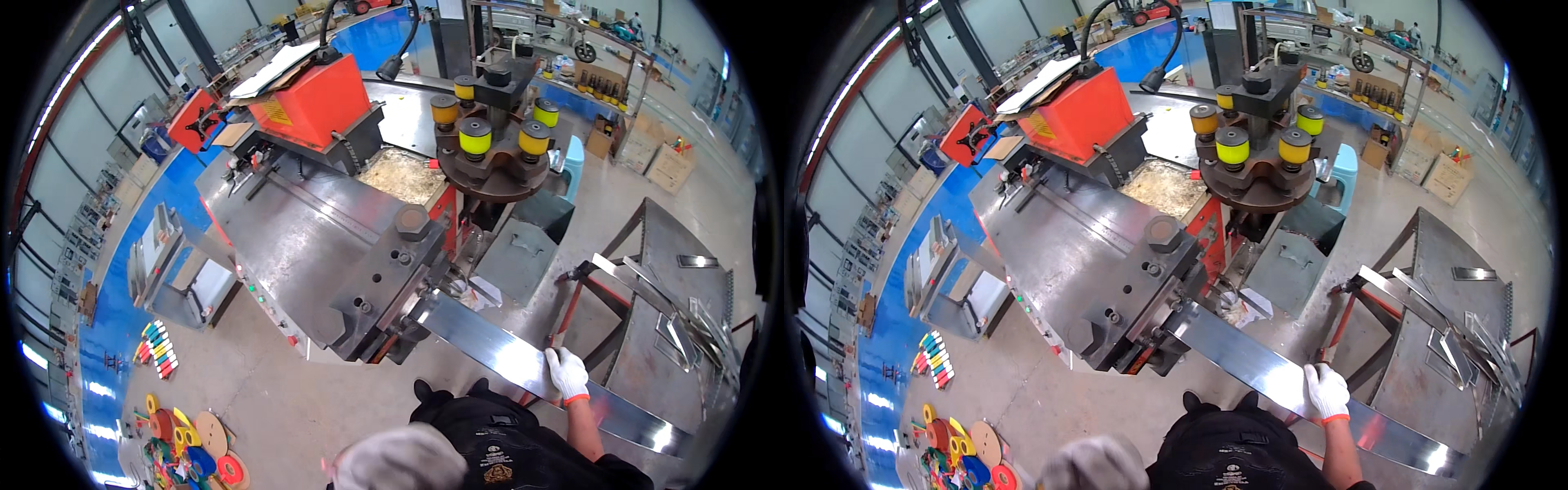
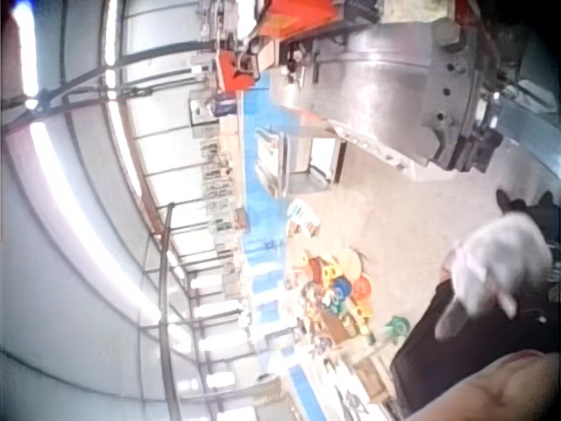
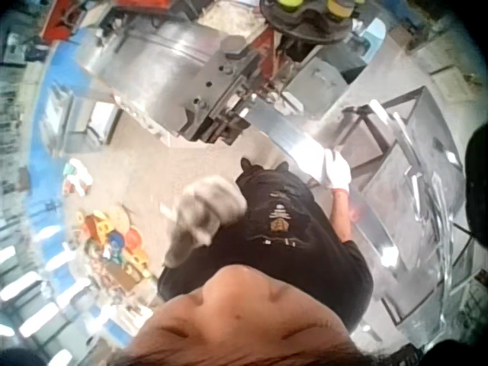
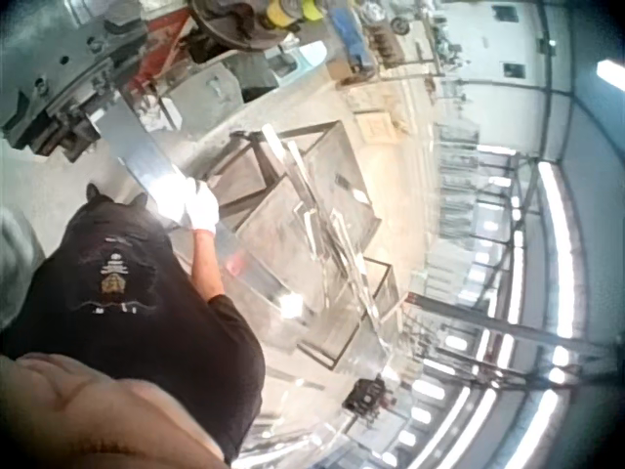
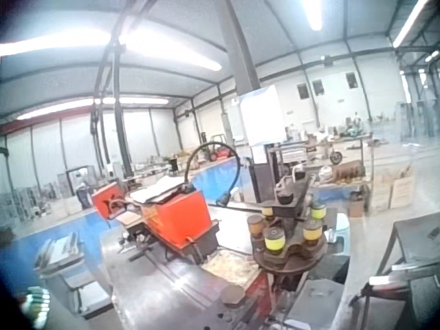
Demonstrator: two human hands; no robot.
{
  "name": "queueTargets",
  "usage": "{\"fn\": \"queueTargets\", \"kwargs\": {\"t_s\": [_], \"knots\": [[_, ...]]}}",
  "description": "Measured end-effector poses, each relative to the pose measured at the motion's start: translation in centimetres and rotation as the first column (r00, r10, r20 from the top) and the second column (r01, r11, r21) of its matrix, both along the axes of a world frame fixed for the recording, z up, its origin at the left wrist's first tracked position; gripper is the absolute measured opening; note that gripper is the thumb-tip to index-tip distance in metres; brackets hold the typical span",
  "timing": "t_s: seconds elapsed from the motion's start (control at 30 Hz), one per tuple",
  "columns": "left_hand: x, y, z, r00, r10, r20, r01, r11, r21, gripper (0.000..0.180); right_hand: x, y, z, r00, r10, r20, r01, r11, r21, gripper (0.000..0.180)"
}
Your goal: The person processes metal sheets by feeding them into a bending machine, then moves to a second machine to bend the edges. They repeat this cycle for multiple sheets, stacking the finished pieces on a nearby table.
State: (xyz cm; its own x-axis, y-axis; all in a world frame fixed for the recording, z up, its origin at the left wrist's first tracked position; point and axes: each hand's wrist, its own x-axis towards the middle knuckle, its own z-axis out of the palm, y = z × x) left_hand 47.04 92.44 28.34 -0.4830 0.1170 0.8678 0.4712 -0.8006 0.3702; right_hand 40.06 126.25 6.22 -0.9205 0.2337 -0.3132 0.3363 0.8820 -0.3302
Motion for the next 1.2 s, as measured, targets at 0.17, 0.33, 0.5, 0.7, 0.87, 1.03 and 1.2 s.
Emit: {"fn": "queueTargets", "kwargs": {"t_s": [0.17,0.33,0.5,0.7,0.87,1.03,1.2], "knots": [[-0.4,1.7,5.4,0.992,0.118,-0.034,-0.123,0.969,-0.216,0.029,-0.2,1.3,0.5,0.999,-0.013,0.036,0.014,1.000,-0.014,0.057],[-0.9,3.3,5.2,0.960,0.253,-0.119,-0.267,0.956,-0.122,0.024,0.0,2.7,-0.1,0.998,0.019,0.064,-0.021,0.999,0.032,0.060],[-0.6,3.4,5.3,0.974,0.225,-0.037,-0.228,0.953,-0.202,0.023,0.4,4.7,-1.0,0.997,0.026,0.076,-0.032,0.997,0.074,0.061],[-1.0,3.9,3.2,0.941,0.334,0.063,-0.318,0.930,-0.186,0.021,1.6,7.5,-0.7,0.995,-0.002,0.102,-0.005,0.997,0.074,0.062],[-2.5,5.7,-9.8,0.163,0.796,0.582,-0.682,0.517,-0.517,0.026,3.2,9.7,-0.9,0.996,-0.030,0.082,0.021,0.994,0.106,0.063],[-6.1,5.9,-28.3,-0.273,0.496,0.824,0.169,0.868,-0.467,0.049,4.1,9.9,-2.0,1.000,0.012,-0.009,-0.011,0.985,0.172,0.062],[-8.0,8.9,-30.4,-0.191,-0.049,0.980,-0.038,0.998,0.042,0.041,3.9,9.7,-4.0,0.994,0.020,-0.105,0.002,0.981,0.196,0.065]]}}
